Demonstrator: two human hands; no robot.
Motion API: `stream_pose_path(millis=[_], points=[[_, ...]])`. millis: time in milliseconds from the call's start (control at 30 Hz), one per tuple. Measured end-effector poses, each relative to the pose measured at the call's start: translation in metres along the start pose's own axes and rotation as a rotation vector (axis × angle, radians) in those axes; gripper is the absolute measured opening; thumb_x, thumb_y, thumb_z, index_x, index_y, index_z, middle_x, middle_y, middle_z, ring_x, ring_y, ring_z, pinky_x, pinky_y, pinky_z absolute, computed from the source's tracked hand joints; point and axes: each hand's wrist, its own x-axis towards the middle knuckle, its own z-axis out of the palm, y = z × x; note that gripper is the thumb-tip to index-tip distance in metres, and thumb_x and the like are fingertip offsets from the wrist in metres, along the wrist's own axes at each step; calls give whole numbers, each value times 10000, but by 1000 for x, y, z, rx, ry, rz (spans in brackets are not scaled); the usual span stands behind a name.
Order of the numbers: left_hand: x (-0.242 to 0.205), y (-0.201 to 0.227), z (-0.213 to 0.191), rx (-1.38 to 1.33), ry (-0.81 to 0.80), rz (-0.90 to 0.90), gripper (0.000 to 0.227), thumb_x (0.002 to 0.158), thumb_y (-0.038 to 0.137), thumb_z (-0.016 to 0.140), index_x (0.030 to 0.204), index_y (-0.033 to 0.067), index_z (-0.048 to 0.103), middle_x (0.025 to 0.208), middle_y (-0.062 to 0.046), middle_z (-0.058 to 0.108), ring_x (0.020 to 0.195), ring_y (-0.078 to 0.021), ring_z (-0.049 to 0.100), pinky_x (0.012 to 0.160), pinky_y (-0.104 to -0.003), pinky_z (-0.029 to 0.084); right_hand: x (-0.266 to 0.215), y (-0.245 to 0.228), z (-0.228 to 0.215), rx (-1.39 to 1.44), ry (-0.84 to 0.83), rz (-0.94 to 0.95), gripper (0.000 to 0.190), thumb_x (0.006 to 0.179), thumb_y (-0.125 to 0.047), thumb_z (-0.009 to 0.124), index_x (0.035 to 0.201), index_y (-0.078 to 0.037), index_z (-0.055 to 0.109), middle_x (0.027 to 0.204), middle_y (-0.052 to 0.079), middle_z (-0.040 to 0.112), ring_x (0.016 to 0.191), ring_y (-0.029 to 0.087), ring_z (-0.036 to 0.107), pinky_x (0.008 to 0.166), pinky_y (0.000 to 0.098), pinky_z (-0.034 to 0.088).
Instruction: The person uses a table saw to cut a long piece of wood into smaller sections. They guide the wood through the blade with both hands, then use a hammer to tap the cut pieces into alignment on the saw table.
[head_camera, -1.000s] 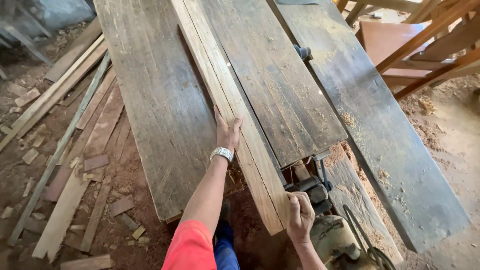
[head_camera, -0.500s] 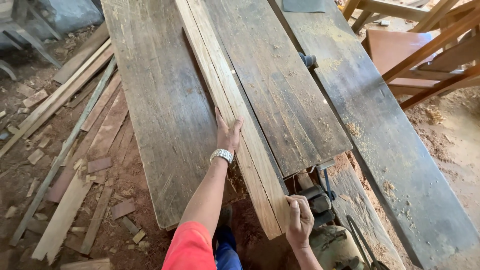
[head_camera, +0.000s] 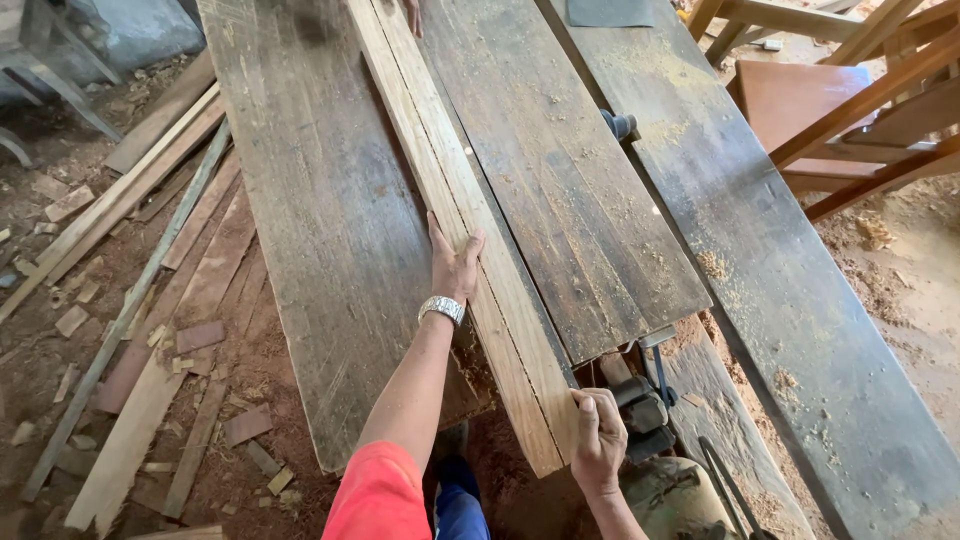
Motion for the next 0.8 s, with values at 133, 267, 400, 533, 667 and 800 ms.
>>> stream_pose_path(millis=[133, 267, 400, 533, 667, 800], points=[[6, -2, 0, -19, 6, 23, 1163, 866, 594, 654, 1642, 110, -64, 1679, -270, 156, 1514, -397, 324, 1206, -482, 335, 3, 2, 3, 17, -5, -1, 287, 1065, -153, 506, 990, 66, 675, 966, 77, 622, 894, 153, 572, 824, 266, 454], [13, -2, -2, -5, 8, 38, 1151, 877, 572, 665, 1642, 104, -57, 1687, -272, 132, 1519, -399, 299, 1206, -484, 325, 8, 2, 8, 27, 0, 4, 284, 1067, -153, 504, 993, 64, 672, 972, 78, 625, 899, 153, 577, 832, 267, 457], [24, -11, -1, -18, 9, 59, 1156, 865, 585, 661, 1642, 102, -46, 1687, -271, 142, 1516, -401, 307, 1195, -490, 343, 14, -3, 12, 30, -4, 5, 287, 1070, -158, 499, 995, 54, 677, 971, 73, 633, 905, 150, 588, 837, 270, 470], [33, -17, -1, 9, 21, 82, 1148, 877, 582, 665, 1643, 97, -40, 1695, -277, 129, 1519, -410, 296, 1181, -501, 360, 17, 2, 15, 45, -9, -8, 283, 1072, -159, 498, 1001, 46, 679, 973, 67, 637, 910, 147, 589, 842, 271, 472], [29, 2, -5, -29, 5, 41, 1164, 849, 593, 657, 1638, 100, -43, 1679, -265, 175, 1490, -390, 373, 1169, -485, 396, 18, 5, 18, 62, -9, -9, 271, 1075, -150, 503, 1005, 50, 673, 977, 70, 630, 913, 148, 576, 849, 271, 462], [41, -7, -5, -37, 2, 51, 1180, 853, 609, 665, 1636, 88, -48, 1686, -270, 133, 1513, -393, 313, 1188, -490, 361, 24, 5, 23, 68, -11, -18, 261, 1074, -141, 510, 1009, 48, 676, 977, 68, 626, 920, 145, 570, 854, 267, 453]])
